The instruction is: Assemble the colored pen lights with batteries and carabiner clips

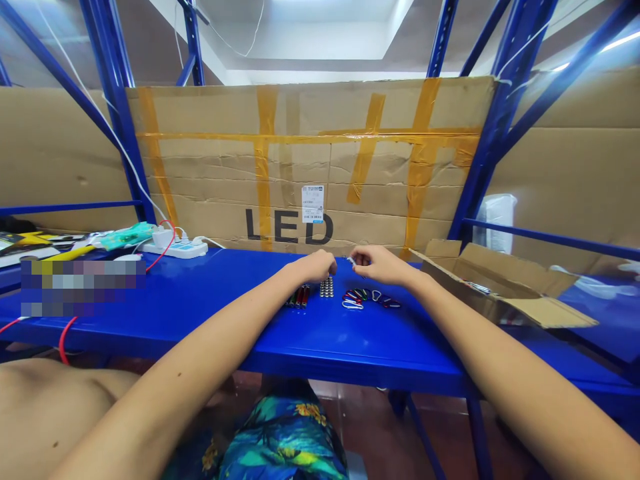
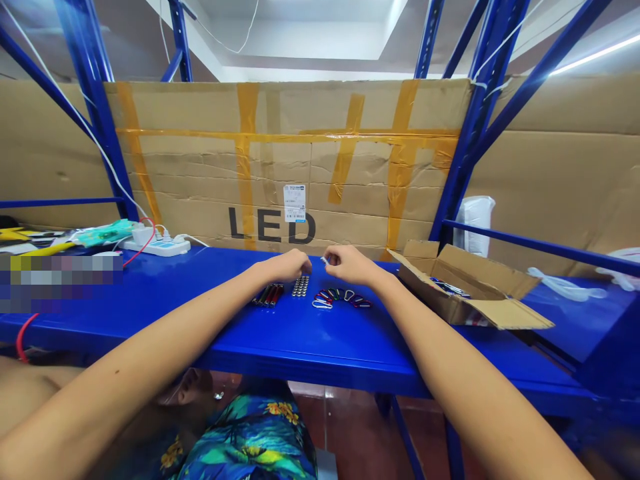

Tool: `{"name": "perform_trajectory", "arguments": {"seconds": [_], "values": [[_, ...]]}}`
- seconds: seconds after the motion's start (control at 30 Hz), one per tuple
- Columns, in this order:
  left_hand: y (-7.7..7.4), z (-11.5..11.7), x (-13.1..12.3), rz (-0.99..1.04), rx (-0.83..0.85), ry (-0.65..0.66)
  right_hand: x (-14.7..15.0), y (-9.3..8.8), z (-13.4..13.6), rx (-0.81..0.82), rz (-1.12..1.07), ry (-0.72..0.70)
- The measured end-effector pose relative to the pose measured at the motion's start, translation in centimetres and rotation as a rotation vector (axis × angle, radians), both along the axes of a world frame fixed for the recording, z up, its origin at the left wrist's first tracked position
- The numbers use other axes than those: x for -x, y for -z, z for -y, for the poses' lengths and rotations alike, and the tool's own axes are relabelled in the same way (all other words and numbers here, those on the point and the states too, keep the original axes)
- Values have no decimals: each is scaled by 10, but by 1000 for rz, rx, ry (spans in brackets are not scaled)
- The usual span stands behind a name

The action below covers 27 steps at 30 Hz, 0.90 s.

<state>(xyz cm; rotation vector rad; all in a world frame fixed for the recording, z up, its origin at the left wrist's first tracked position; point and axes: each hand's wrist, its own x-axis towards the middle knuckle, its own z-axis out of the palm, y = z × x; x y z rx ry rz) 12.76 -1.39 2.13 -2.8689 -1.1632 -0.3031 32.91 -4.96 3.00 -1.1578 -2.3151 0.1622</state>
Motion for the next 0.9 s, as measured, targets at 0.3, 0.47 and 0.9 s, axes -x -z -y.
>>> {"name": "perform_trajectory", "arguments": {"seconds": [0.3, 0.47, 0.9], "values": [[-4, 19, -4, -160, -21, -118, 0, 3, -3, -21, 27, 2], [-3, 22, -5, -185, -5, -146, 1, 2, -2, -12, 44, 10], [0, -10, 23, -107, 57, -290, 1, 4, -3, -9, 31, 2]]}}
